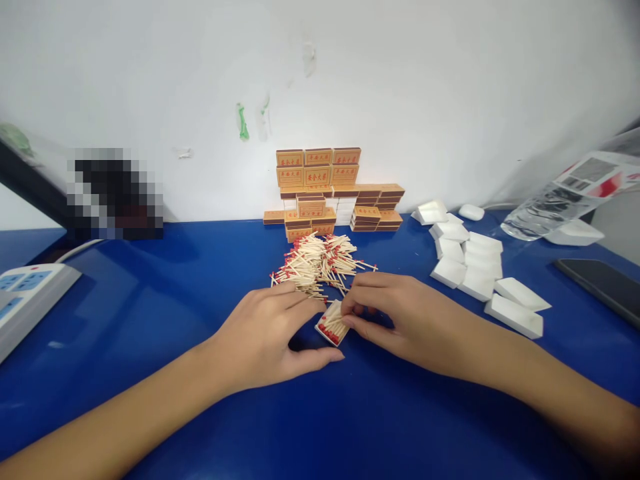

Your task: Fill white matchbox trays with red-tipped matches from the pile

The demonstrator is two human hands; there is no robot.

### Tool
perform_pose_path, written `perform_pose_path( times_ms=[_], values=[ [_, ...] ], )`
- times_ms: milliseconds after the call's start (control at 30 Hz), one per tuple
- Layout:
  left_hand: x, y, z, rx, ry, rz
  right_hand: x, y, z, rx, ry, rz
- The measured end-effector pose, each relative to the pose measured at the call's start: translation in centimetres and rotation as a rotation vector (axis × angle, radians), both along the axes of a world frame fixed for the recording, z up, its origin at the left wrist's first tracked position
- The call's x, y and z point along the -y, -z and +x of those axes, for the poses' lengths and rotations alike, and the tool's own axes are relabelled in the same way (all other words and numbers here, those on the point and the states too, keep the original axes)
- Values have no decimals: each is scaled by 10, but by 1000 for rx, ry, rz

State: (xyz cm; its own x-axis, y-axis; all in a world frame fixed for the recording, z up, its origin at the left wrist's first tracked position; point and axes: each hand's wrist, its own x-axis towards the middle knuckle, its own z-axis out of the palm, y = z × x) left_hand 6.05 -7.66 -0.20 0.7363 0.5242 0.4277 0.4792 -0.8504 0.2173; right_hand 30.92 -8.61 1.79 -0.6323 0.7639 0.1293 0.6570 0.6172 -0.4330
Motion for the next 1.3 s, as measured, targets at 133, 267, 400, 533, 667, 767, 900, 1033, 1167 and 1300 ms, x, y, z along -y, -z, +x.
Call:
perform_pose_path(
  times_ms=[133,267,400,533,667,767,900,1033,1167,1300],
  values=[
    [-1,2,0,5,9,3,1,2,-3,-25,-1,-9],
    [-2,4,-1,1,10,-4,1,5,-6,-29,8,-10],
    [-1,3,0,-12,21,-7,1,7,-6,-29,2,-20],
    [-1,2,0,-2,38,3,1,7,-6,-44,-11,-11],
    [-1,3,-1,8,31,16,1,8,-5,-47,-39,21],
    [-2,3,-1,10,31,14,1,7,-3,-45,-59,18],
    [-2,3,-1,15,37,7,0,5,-4,-38,-59,28],
    [-2,3,-1,11,45,8,0,6,-5,-37,-41,52],
    [-2,3,-2,10,41,16,2,7,-5,-17,-53,56],
    [-2,4,-1,-9,43,-4,-5,-2,5,-38,0,123]
  ],
)
